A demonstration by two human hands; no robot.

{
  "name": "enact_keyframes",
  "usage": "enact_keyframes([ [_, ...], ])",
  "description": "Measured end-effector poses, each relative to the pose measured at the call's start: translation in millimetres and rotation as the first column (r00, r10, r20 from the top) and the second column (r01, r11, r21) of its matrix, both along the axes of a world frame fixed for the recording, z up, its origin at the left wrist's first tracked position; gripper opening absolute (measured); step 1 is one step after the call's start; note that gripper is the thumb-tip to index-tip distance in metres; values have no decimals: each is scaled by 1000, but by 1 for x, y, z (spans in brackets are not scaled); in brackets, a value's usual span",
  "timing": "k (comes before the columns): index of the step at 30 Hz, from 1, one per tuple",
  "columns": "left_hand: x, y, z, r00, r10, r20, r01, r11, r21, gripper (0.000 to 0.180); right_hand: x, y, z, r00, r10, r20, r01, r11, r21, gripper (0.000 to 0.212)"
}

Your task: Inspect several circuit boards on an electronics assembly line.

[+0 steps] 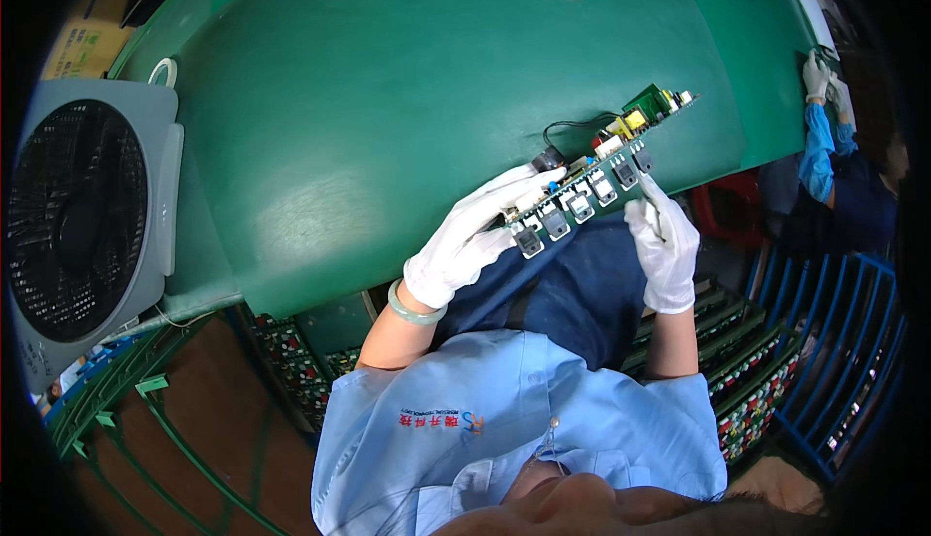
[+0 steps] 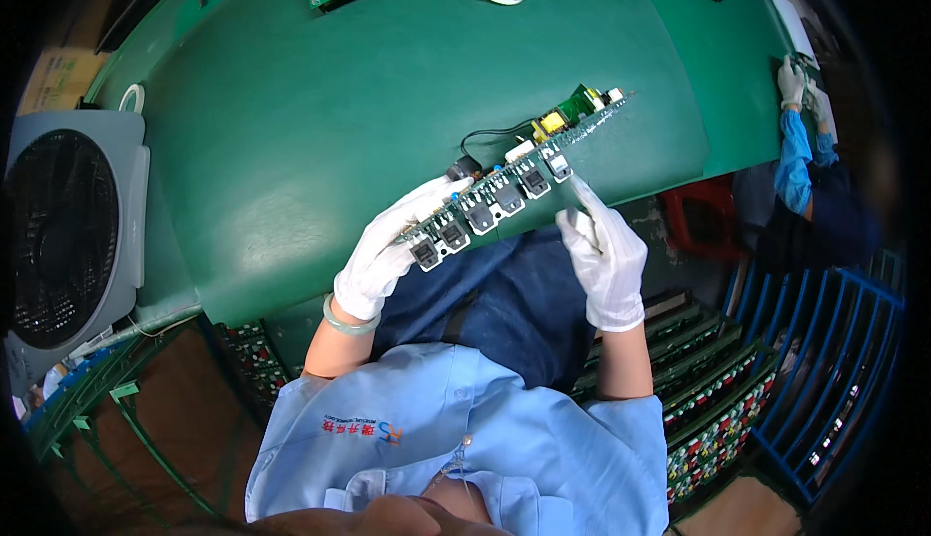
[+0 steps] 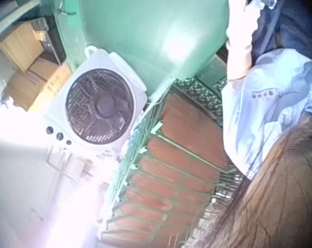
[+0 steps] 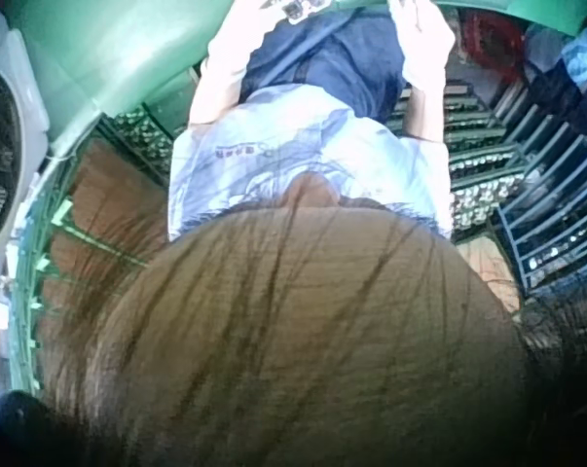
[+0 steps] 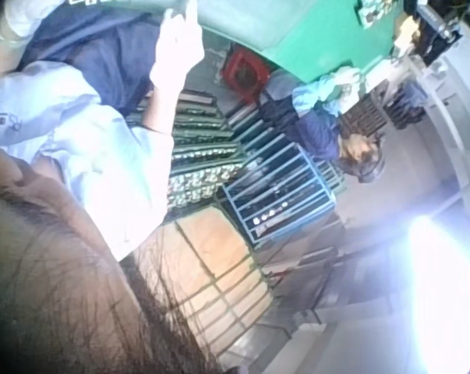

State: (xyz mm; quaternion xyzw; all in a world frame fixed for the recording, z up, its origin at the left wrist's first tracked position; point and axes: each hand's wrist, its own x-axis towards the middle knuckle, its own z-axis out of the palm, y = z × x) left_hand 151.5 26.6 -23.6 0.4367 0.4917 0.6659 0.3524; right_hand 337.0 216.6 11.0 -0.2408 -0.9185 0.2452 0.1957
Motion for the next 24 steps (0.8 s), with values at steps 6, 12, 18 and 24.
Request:
enact_keyframes([
  [6,6,0,-5,989,11,147,-14,1000,22,61,-5,-50,-5,999,24,-45,-40,921,-388,33],
  [12,6,-6,-9,982,19,189,-16,1000,-21,61,-7,-67,-20,990,127,-59,-133,984,-120,25],
  [18,12,-10,-10,962,91,256,-48,985,-166,65,-2,-66,-29,994,88,-62,-95,987,-128,24],
  [24,13,-10,-5,969,98,226,-51,977,-208,72,-4,-63,-25,994,55,-99,-70,986,-150,20],
])
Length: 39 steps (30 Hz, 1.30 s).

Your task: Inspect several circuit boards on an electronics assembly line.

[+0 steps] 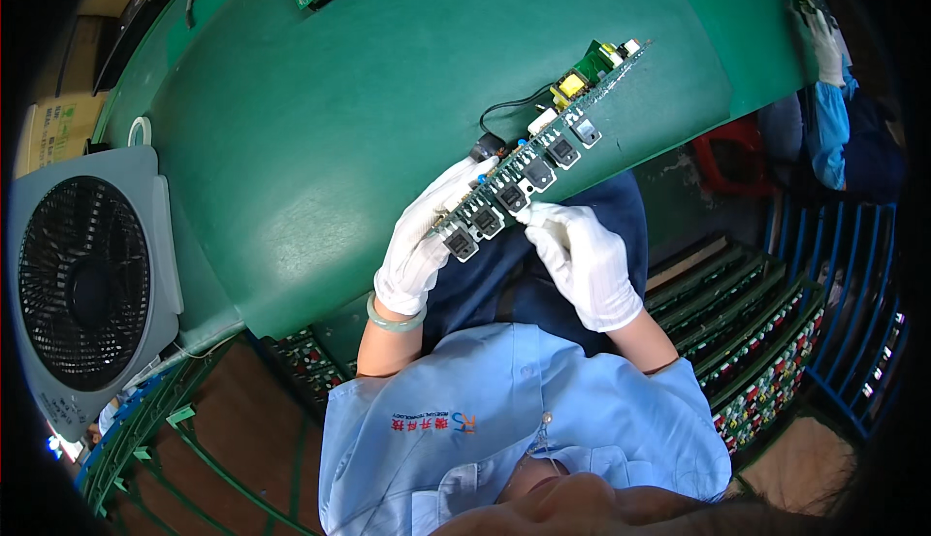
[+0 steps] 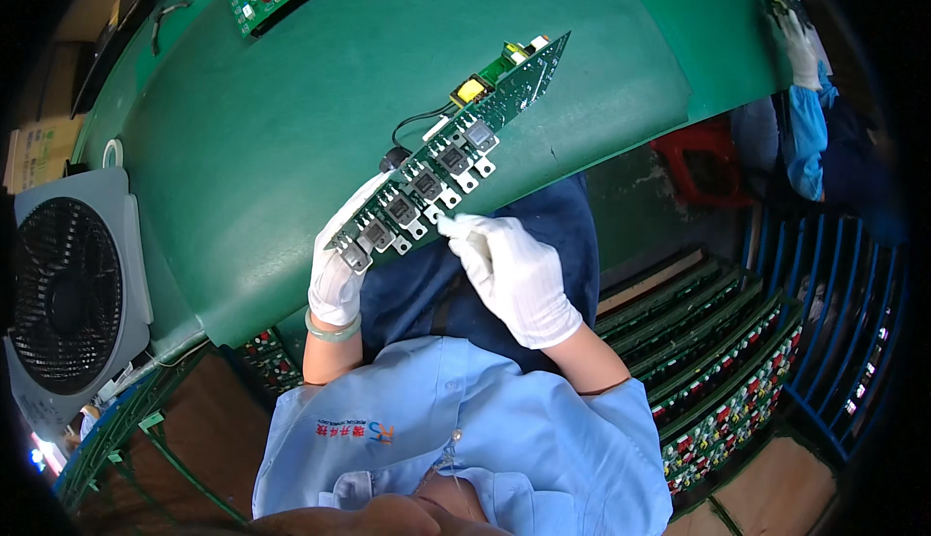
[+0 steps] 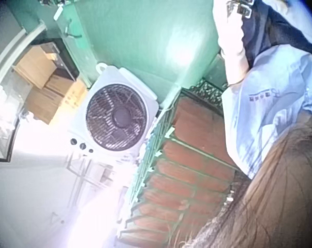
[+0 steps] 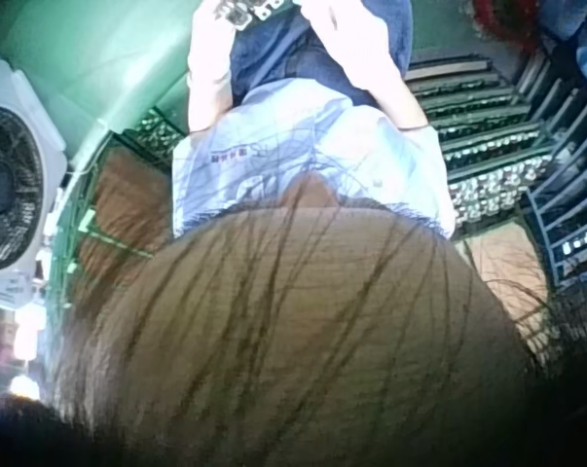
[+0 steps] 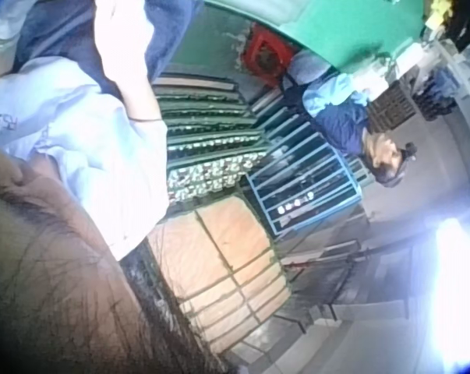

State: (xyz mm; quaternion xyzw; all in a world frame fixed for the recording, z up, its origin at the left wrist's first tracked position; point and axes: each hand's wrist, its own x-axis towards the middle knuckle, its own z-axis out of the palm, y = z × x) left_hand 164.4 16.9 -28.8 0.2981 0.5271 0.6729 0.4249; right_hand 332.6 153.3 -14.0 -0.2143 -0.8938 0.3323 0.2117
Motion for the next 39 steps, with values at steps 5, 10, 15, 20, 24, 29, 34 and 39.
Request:
enact_keyframes([
  [5,-1,2,8,999,17,36,-19,998,60,72,9,3,-5,1000,-6,-12,6,999,-41,39],
  [10,1,9,1,915,169,366,-241,957,160,54,24,-4,-9,999,-15,-31,5,951,-308,57],
  [15,37,14,-12,897,-15,443,5,1000,23,55,26,-18,-1,975,-170,-142,1,643,-766,71],
  [20,70,13,1,842,-418,-342,327,898,-296,75,29,-12,-1,772,-635,-36,245,350,-904,45],
  [24,40,14,28,692,-543,-475,542,826,-154,55,19,29,17,705,-708,-36,264,310,-914,34],
  [29,-26,12,70,949,183,-256,-220,967,-124,71,28,70,28,881,-386,-275,126,749,-650,32],
  [34,-88,33,49,837,49,-546,-59,998,-2,93,4,106,20,867,-117,-485,-330,595,-733,40],
  [39,-78,37,40,996,-47,-76,44,998,-42,58,-27,99,24,918,-176,-356,-87,785,-613,41],
])
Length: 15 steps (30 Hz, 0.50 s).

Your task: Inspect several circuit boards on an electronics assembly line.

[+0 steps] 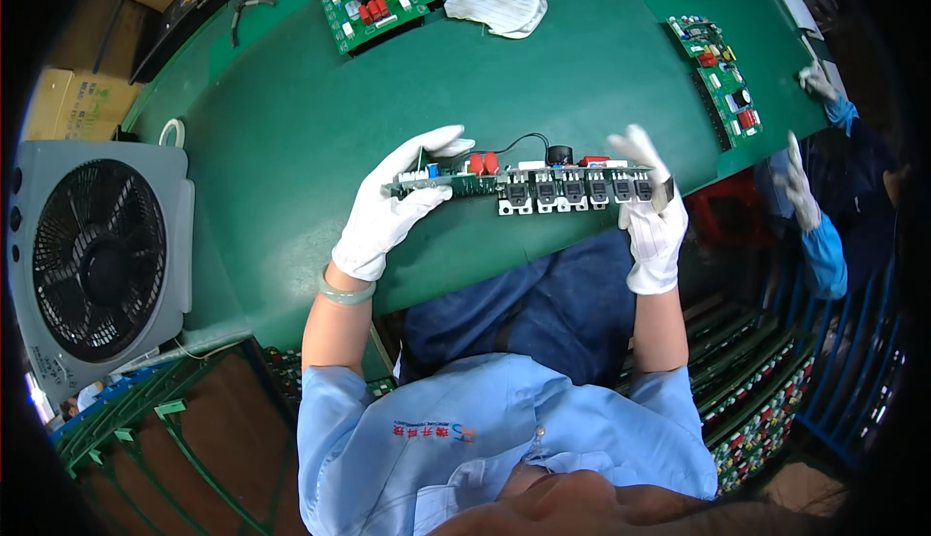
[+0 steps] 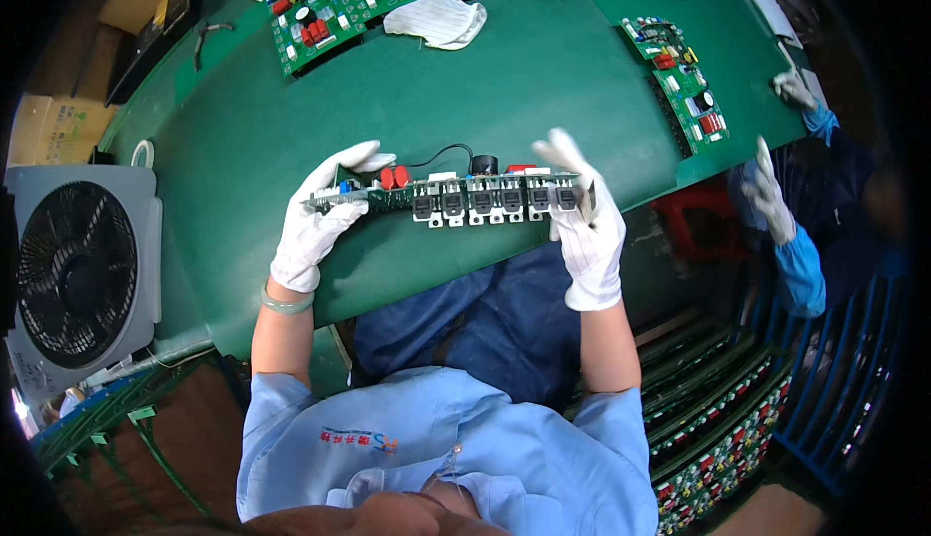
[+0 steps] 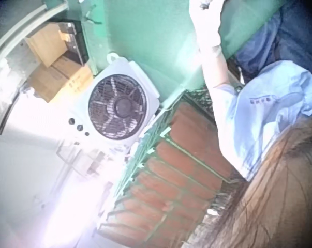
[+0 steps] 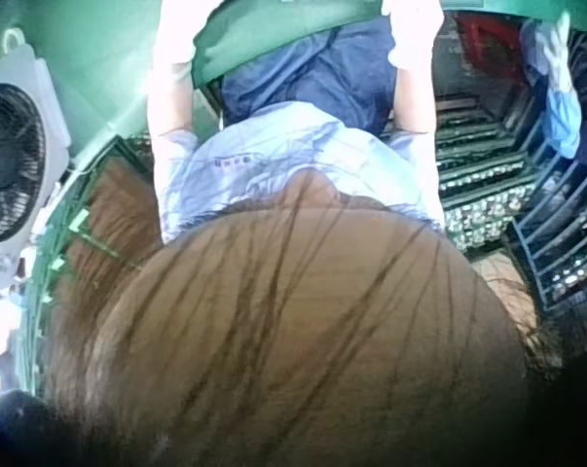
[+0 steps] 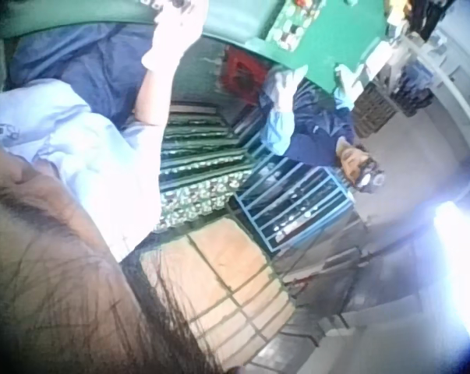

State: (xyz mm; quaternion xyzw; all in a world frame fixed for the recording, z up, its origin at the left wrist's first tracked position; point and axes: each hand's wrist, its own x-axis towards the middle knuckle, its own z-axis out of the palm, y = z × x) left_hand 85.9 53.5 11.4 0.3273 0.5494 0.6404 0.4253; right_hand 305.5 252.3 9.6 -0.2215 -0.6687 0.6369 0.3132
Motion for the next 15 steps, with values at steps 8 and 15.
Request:
enact_keyframes([
  [8,0,-4,1,998,-14,-58,13,1000,-24,65,44,-48,-22,928,173,330,-335,776,534,37],
  [15,1,-5,-5,990,-16,-140,16,1000,3,68,-8,-83,3,846,73,528,-496,470,730,42],
])
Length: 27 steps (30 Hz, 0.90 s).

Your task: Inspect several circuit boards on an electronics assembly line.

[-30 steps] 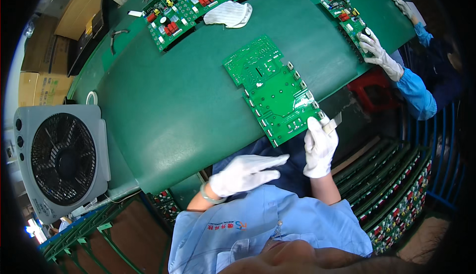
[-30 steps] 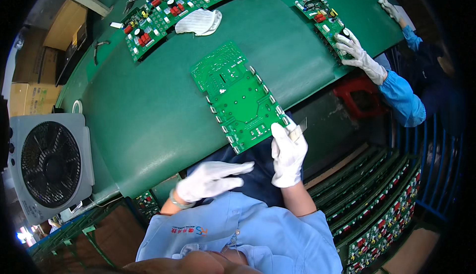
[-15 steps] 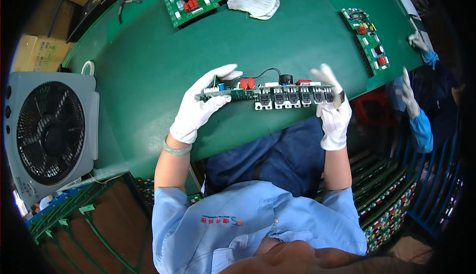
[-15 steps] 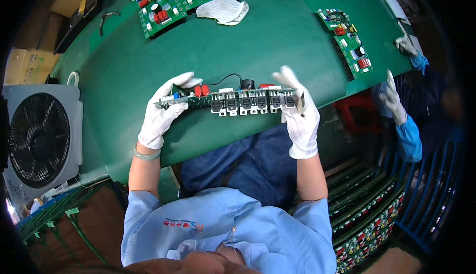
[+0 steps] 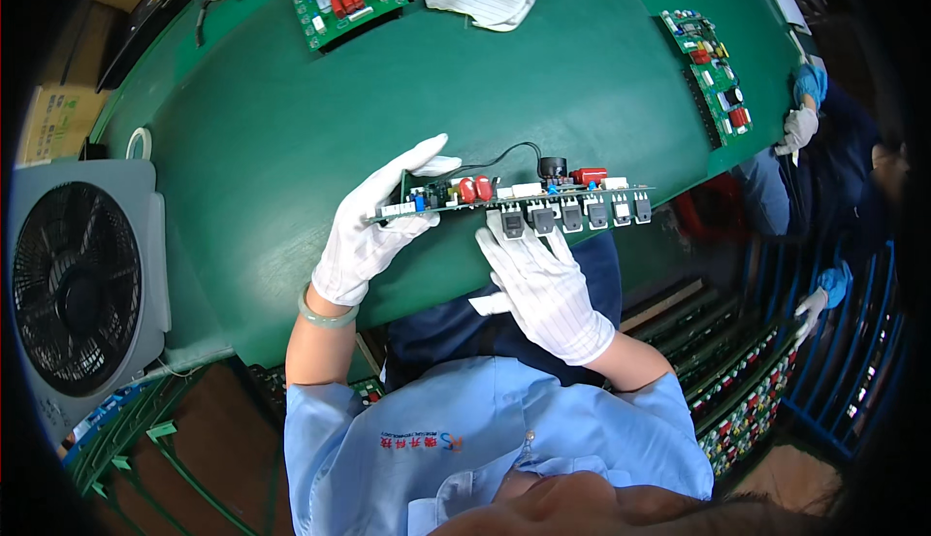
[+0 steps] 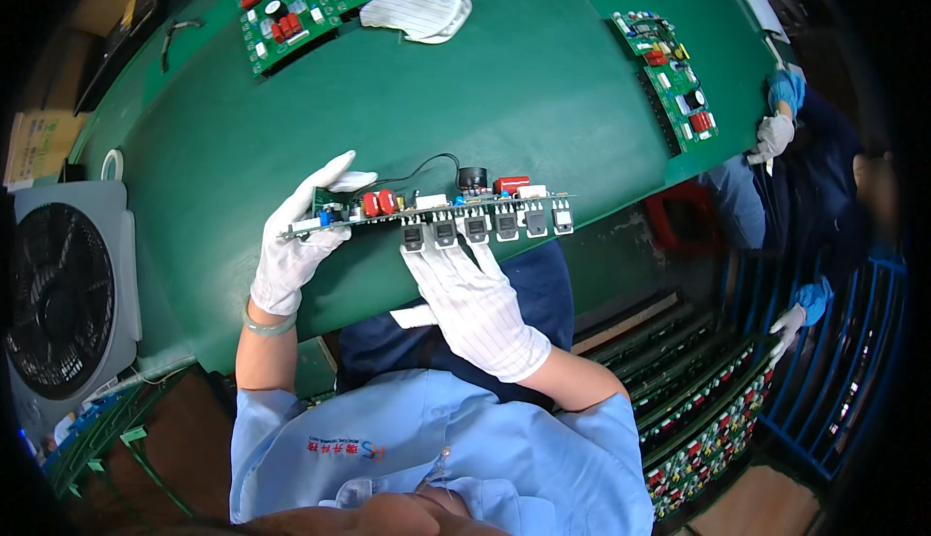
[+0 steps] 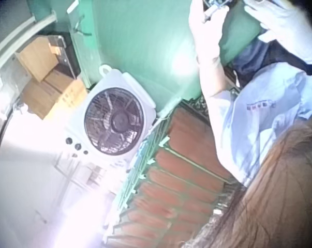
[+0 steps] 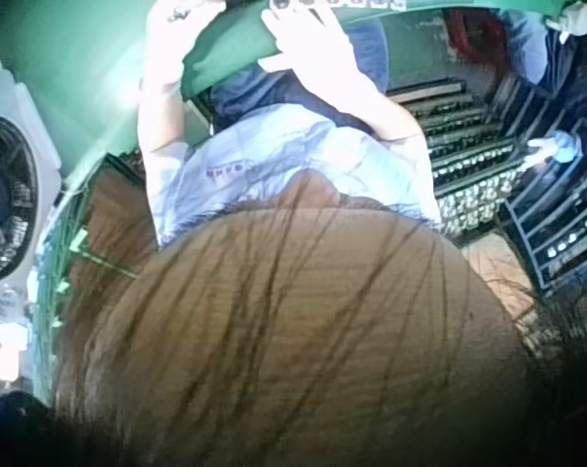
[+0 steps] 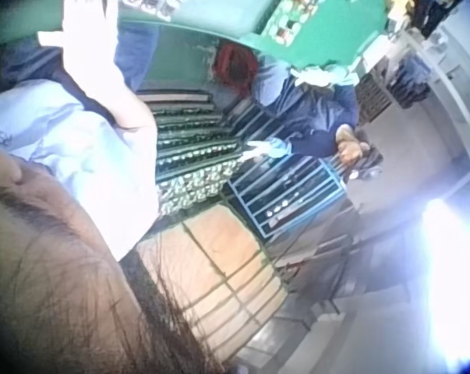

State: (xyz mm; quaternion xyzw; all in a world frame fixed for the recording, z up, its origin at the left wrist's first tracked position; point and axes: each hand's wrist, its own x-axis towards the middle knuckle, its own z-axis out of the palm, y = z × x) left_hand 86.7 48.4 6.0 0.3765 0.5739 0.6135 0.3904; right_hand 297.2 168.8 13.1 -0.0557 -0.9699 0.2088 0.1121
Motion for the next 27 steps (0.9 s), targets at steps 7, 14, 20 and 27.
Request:
enact_keyframes([
  [7,5,3,10,998,64,10,-63,995,-75,77,-2,-4,-14,960,44,278,-104,973,207,56],
  [14,5,1,8,998,61,15,-61,998,-27,79,8,29,-4,959,279,55,-272,956,-113,51],
  [20,7,3,6,999,45,2,-45,999,-26,78,30,36,-3,998,43,54,-49,993,112,61],
  [27,8,5,3,994,109,-15,-110,994,-14,80,26,37,-12,991,82,109,-89,994,61,53],
])
